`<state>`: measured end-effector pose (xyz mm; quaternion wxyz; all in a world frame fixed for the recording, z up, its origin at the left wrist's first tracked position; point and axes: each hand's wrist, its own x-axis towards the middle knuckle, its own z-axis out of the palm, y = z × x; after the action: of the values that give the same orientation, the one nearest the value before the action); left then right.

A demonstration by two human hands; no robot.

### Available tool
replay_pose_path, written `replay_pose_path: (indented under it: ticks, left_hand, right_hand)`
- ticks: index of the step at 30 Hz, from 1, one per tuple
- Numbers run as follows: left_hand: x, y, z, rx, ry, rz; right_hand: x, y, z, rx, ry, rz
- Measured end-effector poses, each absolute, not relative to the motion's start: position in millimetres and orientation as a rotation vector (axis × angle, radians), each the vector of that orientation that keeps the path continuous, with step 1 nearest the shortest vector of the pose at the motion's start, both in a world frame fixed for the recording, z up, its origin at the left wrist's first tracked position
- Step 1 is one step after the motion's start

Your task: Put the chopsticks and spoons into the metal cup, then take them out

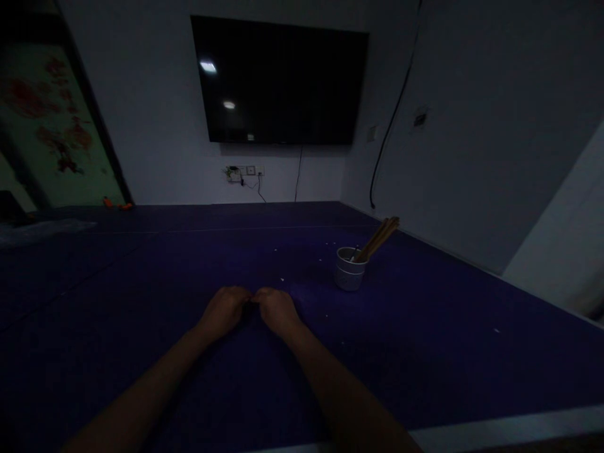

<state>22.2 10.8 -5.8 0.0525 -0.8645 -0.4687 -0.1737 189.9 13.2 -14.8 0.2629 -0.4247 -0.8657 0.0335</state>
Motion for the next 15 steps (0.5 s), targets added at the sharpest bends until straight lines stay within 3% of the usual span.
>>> replay_pose_path:
  ticks: [15]
  left_hand:
    - [25.6, 6.0, -2.2, -2.614, -1.409, -0.526]
  right_hand:
    - [190.9, 10.6, -10.9, -1.171, -2.388, 0.025]
